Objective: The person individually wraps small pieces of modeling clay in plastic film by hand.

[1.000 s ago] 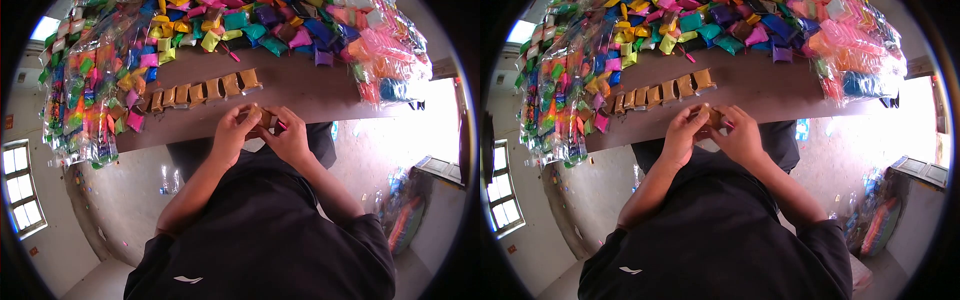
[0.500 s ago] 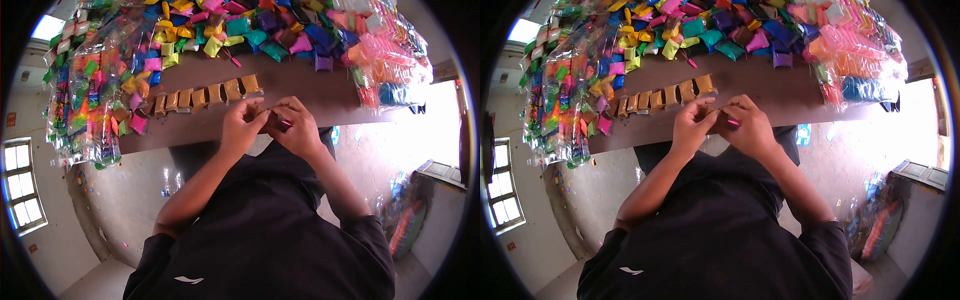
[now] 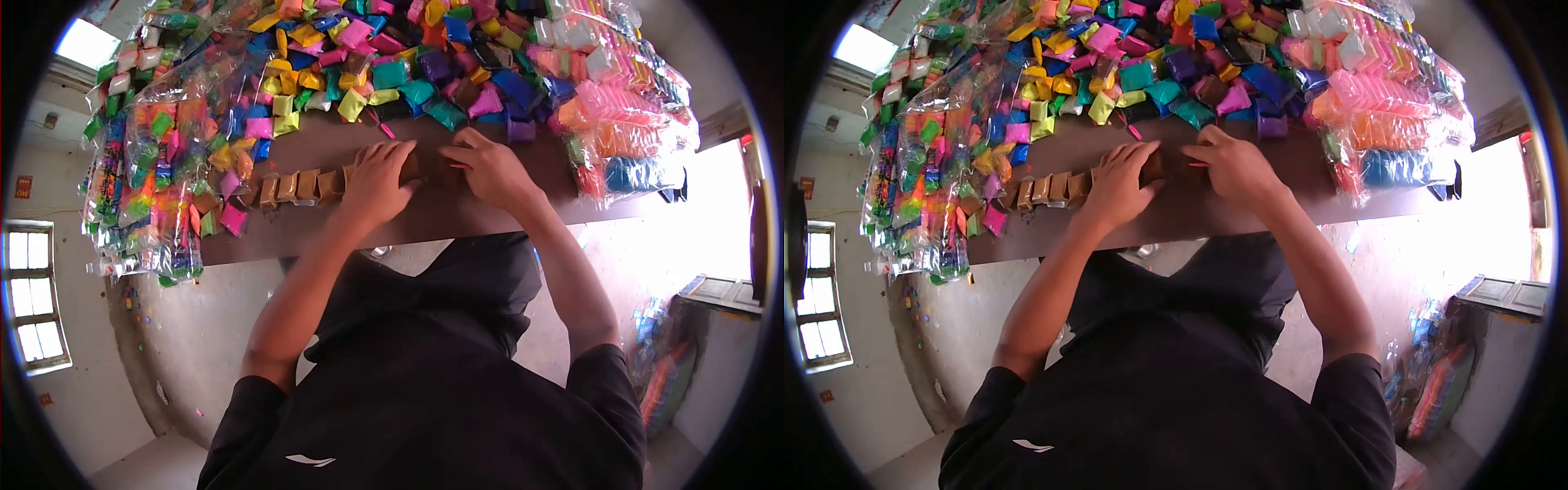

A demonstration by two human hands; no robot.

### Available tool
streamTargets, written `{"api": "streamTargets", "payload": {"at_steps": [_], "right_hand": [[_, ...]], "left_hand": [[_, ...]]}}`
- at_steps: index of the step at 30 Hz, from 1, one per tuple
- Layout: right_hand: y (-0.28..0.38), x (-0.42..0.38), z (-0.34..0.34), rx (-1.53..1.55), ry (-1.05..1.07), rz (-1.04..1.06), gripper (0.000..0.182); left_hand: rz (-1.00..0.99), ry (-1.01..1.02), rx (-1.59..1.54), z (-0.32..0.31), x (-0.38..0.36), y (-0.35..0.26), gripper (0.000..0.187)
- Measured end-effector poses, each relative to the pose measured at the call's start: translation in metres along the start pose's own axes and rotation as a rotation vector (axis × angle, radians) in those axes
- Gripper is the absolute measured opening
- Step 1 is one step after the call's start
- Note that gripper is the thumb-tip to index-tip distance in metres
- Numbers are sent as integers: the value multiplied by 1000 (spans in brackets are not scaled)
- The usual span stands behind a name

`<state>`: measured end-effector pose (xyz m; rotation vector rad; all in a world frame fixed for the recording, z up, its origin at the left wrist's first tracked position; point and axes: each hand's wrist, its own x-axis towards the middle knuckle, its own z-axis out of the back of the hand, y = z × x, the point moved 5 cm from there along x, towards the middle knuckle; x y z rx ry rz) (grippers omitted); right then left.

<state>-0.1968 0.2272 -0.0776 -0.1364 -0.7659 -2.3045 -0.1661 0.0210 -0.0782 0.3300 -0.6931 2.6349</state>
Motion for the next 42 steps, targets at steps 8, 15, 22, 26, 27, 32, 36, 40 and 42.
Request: {"api": "streamTargets", "payload": {"at_steps": [8,15,22,26,27,32,36,40,42], "right_hand": [[-8,-4,-2,283,1,-231,54],[9,7,-17,216,4,-45,59],[16,16,-23,252,121,-61,59],[11,13,-21,255,75,-42,62],[12,11,-21,245,51,-12,64],[16,-2,3,351,-69,-188,56],[-25,-45,8,124,-340,-326,31],[-50,-88,7,22,-439,-484,13],[-41,-85,10,-2,-454,-459,12]], "left_hand": [[-27,203,-56,-4,-6,23,65],[-63,263,-56,2,-3,21,65],[-76,210,-109,4,-11,24,61],[-89,206,-90,3,-9,27,64],[-73,226,-103,6,-9,24,64],[-80,170,-103,25,3,20,62],[-7,48,-180,47,44,48,50],[-102,-81,-184,69,135,68,35],[-261,-207,-7,69,191,93,31]]}}
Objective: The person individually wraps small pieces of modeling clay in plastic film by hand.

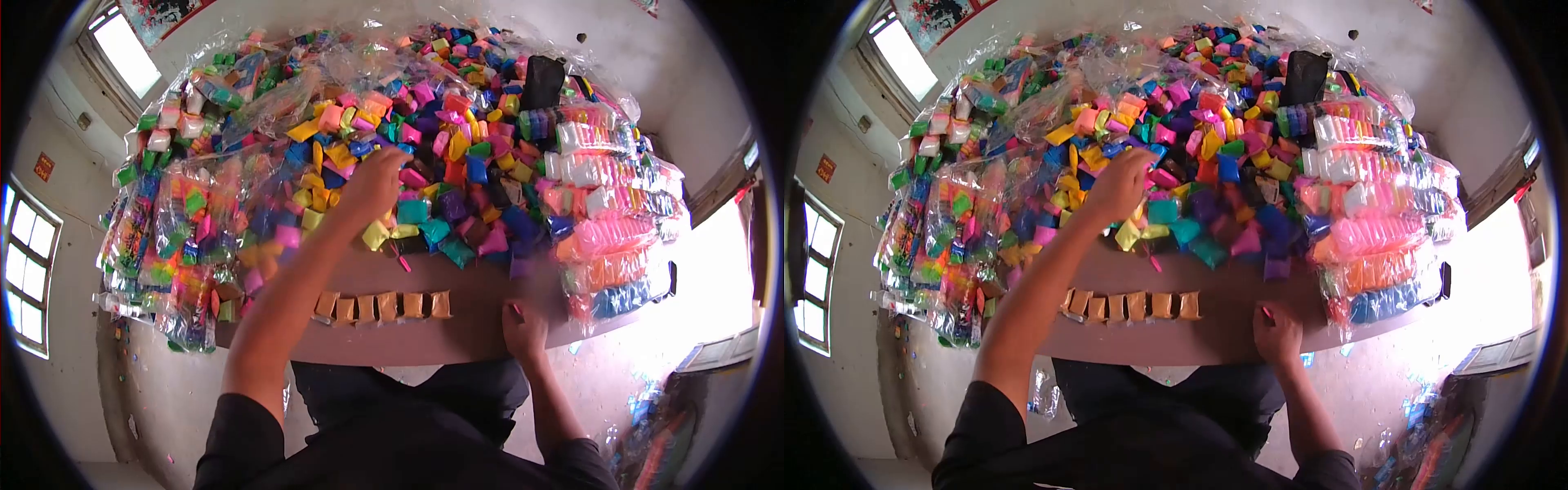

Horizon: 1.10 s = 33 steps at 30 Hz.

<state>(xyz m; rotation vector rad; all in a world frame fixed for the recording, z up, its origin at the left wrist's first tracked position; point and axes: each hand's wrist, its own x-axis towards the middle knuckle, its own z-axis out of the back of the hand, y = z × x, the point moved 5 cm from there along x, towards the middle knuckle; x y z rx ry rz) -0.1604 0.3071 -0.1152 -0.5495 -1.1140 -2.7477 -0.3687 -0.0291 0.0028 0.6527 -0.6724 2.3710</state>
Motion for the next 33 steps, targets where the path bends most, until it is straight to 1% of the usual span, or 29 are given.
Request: {"api": "streamTargets", "payload": {"at_steps": [2,3,5,6,8,9,10,12,13,14,16,17,18,19,20,22,23,24,25,26,28,30,32,33], "right_hand": [[7,1,2,-11,-21,26,11],[7,2,1,-8,-15,13,11],[8,4,2,-2,-16,-2,11],[9,5,3,21,1,-3,11],[8,5,3,51,16,-9,11],[8,5,3,44,11,8,11],[9,6,3,38,6,23,11],[9,6,3,51,9,32,11],[10,8,3,58,15,47,11],[12,10,4,62,14,45,11],[13,11,5,90,15,30,11],[11,10,4,90,20,24,11],[8,9,3,84,42,20,11],[6,8,2,77,59,15,11],[7,9,3,75,55,10,11],[12,10,7,103,4,39,11],[10,8,8,102,-1,33,11],[6,8,7,127,12,-23,12],[3,8,5,154,26,-77,12],[6,11,4,157,20,-81,12],[6,25,-3,307,128,-232,14],[36,64,2,272,64,68,15],[73,106,7,351,17,149,16],[88,126,7,445,-3,183,28]], "left_hand": [[124,127,35,-5,47,28,31],[116,123,41,-9,62,43,31],[44,45,176,-17,85,73,32],[39,46,180,-16,95,85,32],[72,112,423,-10,109,111,34],[169,83,526,-5,116,125,33],[162,88,531,-2,127,130,33],[317,-7,622,10,146,143,32],[221,-139,682,11,150,135,34],[219,-136,685,4,159,133,34],[372,-39,481,-9,174,130,49],[374,-32,479,-23,179,141,49],[389,8,474,-48,186,170,60],[399,46,467,-64,191,185,71],[393,49,463,-61,194,178,71],[451,298,249,-54,194,151,88],[482,391,326,-49,192,139,85],[475,393,329,-39,186,125,85],[408,295,175,-25,177,109,77],[339,200,20,-12,165,92,69],[176,75,-149,5,138,61,53],[177,111,-166,21,106,12,51],[190,144,-185,29,76,-25,49],[138,169,-295,29,62,-42,52]]}}
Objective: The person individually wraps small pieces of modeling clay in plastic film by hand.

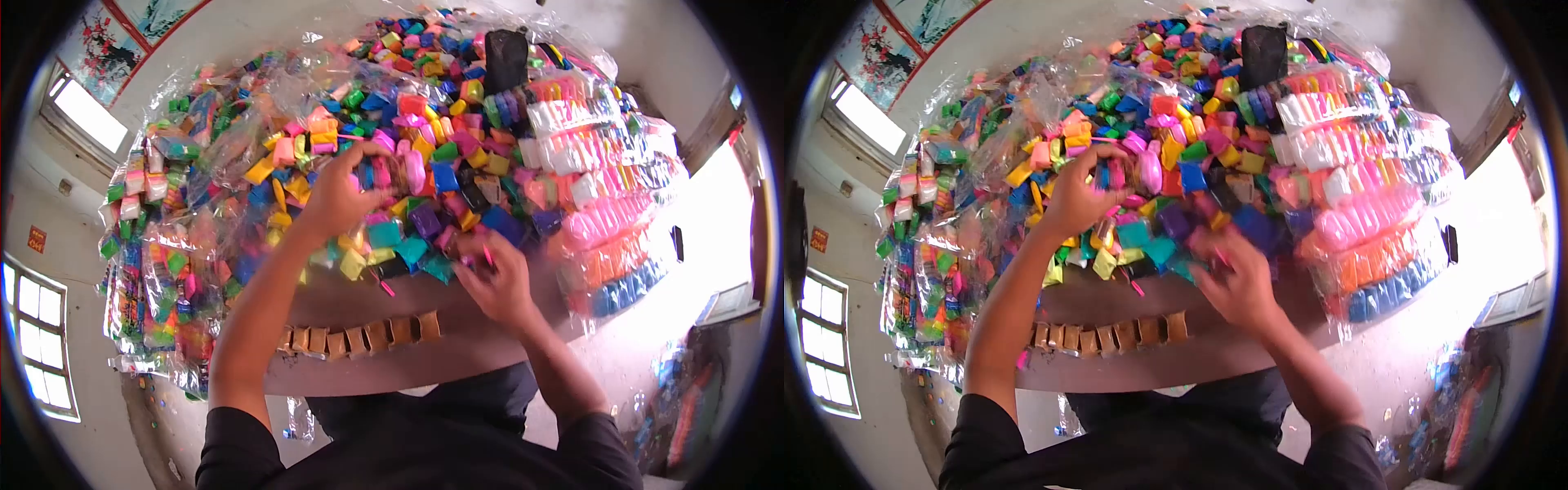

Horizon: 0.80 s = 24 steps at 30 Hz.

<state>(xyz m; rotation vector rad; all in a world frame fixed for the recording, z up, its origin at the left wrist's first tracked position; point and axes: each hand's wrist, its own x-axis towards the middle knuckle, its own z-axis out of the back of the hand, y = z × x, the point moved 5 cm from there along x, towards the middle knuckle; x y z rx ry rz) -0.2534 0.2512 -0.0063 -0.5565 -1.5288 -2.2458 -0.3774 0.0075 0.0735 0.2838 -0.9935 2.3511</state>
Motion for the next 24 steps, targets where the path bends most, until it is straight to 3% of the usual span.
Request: {"api": "streamTargets", "payload": {"at_steps": [3,5,6,8,12,13,15,17,22,24], "right_hand": [[29,57,-9,104,-30,-60,41],[43,75,-19,27,63,205,52],[43,73,-20,27,72,207,52],[33,68,-28,-40,262,129,53],[18,53,-31,32,262,114,48],[6,51,-30,184,224,48,43],[2,49,-28,339,186,-17,38],[-2,48,-31,675,206,-384,32],[-6,53,-43,733,224,-359,34],[-10,51,-51,921,223,-340,38]], "left_hand": [[-20,84,-144,-17,-37,-24,54],[16,117,-173,-19,-53,-33,55],[25,97,-182,-15,-57,-36,52],[-5,95,-234,-8,-64,-35,52],[4,36,-299,-8,-80,-29,50],[5,34,-303,-8,-82,-23,50],[134,-34,-770,-6,-87,-5,51],[116,-38,-864,-9,-93,1,52],[186,-147,-1043,-18,-109,27,50],[185,-174,-1111,-17,-115,30,50]]}}
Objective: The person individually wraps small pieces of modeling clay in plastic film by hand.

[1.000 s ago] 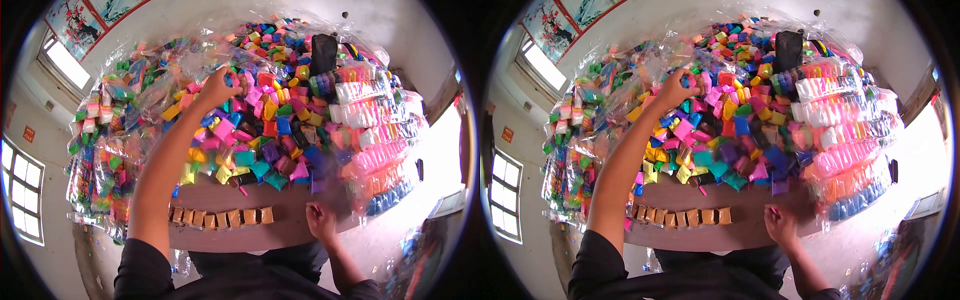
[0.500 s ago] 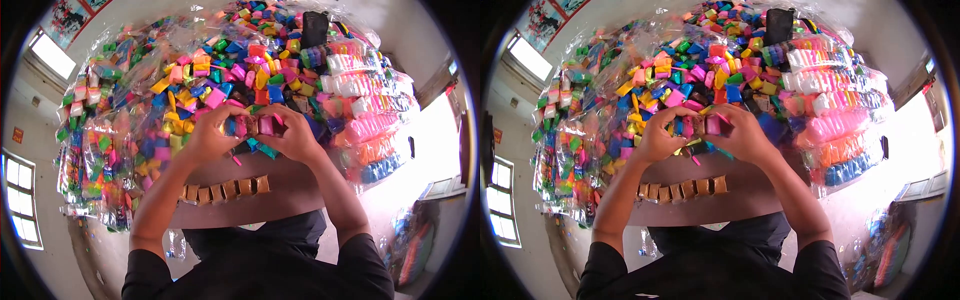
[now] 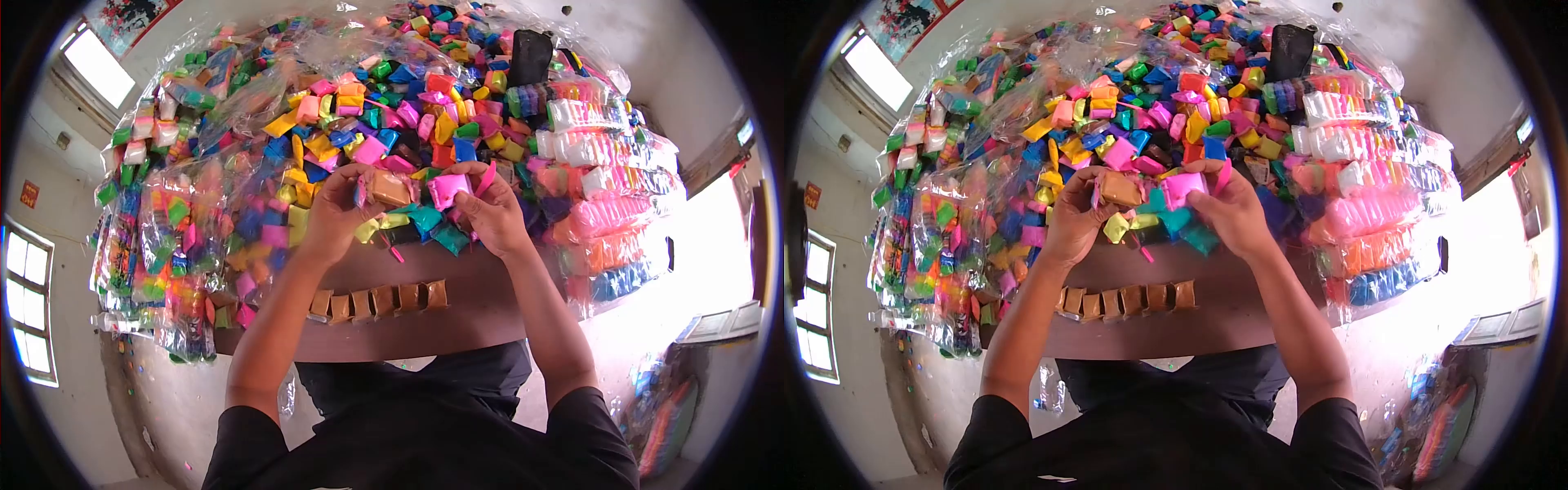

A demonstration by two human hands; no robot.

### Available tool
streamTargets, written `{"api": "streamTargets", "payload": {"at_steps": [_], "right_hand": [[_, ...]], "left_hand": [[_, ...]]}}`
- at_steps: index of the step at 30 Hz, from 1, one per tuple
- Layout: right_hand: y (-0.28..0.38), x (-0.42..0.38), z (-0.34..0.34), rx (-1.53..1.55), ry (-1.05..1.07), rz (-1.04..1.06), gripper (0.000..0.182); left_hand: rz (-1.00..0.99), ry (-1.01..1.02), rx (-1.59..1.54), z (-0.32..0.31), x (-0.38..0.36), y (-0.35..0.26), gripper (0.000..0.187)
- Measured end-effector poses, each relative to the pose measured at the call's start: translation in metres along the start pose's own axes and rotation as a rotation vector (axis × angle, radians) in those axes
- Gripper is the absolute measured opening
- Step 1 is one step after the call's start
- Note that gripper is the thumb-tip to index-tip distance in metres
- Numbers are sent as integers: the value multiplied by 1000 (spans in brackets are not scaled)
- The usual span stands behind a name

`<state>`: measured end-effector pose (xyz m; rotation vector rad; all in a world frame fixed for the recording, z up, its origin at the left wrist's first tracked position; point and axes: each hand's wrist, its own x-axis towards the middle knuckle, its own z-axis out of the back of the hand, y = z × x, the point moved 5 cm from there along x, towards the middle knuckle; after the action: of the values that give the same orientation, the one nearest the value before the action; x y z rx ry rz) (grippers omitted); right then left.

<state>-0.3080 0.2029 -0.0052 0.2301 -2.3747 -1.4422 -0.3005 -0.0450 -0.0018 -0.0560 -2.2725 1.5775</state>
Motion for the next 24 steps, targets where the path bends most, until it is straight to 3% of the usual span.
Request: {"api": "streamTargets", "payload": {"at_steps": [3,5,7,9,11,13,15,22,24], "right_hand": [[-5,5,3,264,-48,-33,40],[-23,27,23,192,-69,-47,48],[9,34,0,-1347,-409,480,60],[21,26,-21,-1253,-382,428,67],[2,20,-39,-731,-24,139,64],[5,7,-51,-816,0,170,61],[3,-1,-52,-899,18,202,60],[5,-34,-44,-912,-27,212,42],[16,-41,-49,-946,-58,309,38]], "left_hand": [[2,-55,-103,4,-6,-1,49],[11,-96,-139,7,-8,5,48],[98,-163,-138,10,-13,19,46],[111,-198,-28,7,-13,23,48],[60,-118,341,-3,-17,16,49],[55,-130,427,-18,-22,2,48],[-107,-36,662,-26,-26,-6,48],[76,96,590,-50,-36,-21,40],[-17,119,615,-54,-36,-20,40]]}}
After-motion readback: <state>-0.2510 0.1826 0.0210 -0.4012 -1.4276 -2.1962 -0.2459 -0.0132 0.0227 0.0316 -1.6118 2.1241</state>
